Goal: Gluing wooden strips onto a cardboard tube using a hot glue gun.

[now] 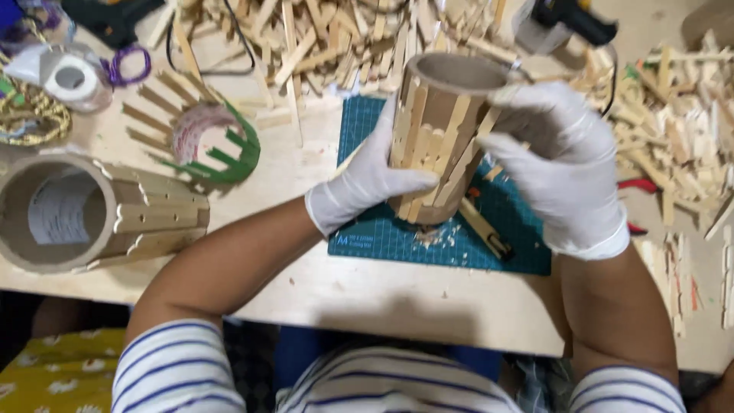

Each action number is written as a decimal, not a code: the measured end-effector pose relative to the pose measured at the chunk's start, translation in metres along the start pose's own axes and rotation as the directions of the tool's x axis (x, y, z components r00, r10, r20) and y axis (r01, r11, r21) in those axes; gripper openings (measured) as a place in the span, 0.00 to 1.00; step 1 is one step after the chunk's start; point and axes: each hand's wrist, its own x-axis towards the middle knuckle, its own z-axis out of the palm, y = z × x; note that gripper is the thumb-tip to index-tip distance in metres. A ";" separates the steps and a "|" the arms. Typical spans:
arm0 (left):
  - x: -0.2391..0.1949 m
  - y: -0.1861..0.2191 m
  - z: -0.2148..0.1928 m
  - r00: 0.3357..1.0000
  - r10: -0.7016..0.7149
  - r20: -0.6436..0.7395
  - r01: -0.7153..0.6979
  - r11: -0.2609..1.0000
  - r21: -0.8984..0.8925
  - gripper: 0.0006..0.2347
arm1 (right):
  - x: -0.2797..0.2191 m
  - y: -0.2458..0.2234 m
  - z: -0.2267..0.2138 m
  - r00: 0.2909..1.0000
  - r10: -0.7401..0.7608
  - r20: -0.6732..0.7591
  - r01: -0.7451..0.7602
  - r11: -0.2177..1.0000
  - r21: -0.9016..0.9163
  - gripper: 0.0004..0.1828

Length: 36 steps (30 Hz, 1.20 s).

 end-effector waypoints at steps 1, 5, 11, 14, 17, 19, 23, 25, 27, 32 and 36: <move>-0.005 -0.006 0.000 1.000 -0.019 -0.006 0.019 1.000 -0.007 0.51 | -0.005 0.002 0.001 1.000 0.019 0.001 -0.019 1.000 0.009 0.18; -0.005 -0.006 -0.003 1.000 -0.014 -0.006 0.014 1.000 -0.002 0.51 | -0.003 0.014 -0.008 0.998 -0.049 0.049 0.052 0.997 -0.064 0.18; -0.003 -0.022 -0.005 1.000 0.006 -0.003 -0.006 1.000 0.003 0.53 | -0.008 0.005 -0.007 0.997 -0.062 0.036 0.067 0.985 -0.157 0.18; -0.005 -0.026 -0.005 0.999 0.031 0.006 -0.031 0.999 -0.012 0.52 | -0.009 0.005 -0.005 0.997 -0.063 0.033 0.068 0.983 -0.169 0.18; -0.006 -0.024 -0.005 0.999 0.037 0.016 -0.036 0.999 -0.026 0.52 | -0.009 0.003 -0.003 0.997 -0.076 0.025 0.079 0.982 -0.173 0.18; -0.006 -0.024 -0.004 0.999 0.038 0.026 -0.037 0.998 -0.050 0.51 | -0.010 0.001 -0.003 0.997 -0.078 0.022 0.081 0.980 -0.183 0.18; -0.007 -0.026 -0.002 0.999 0.040 0.017 -0.039 0.998 -0.041 0.52 | -0.010 -0.004 -0.003 0.994 -0.099 0.050 0.109 0.947 -0.303 0.16; -0.005 -0.029 -0.002 0.998 0.053 0.022 -0.051 0.997 -0.063 0.52 | -0.010 -0.007 -0.003 0.994 -0.096 0.044 0.105 0.942 -0.318 0.16; -0.006 -0.033 -0.002 0.996 0.082 0.019 -0.081 0.994 -0.069 0.51 | -0.011 -0.008 -0.003 0.990 -0.130 0.053 0.140 0.913 -0.384 0.15; -0.010 -0.014 0.005 0.998 0.053 0.016 -0.053 0.999 0.001 0.52 | -0.009 -0.004 -0.006 0.974 -0.210 0.089 0.228 0.887 -0.403 0.13; -0.007 -0.007 0.007 0.999 0.022 0.033 -0.018 0.994 -0.104 0.53 | -0.009 -0.010 -0.006 0.978 -0.192 0.083 0.206 0.815 -0.541 0.17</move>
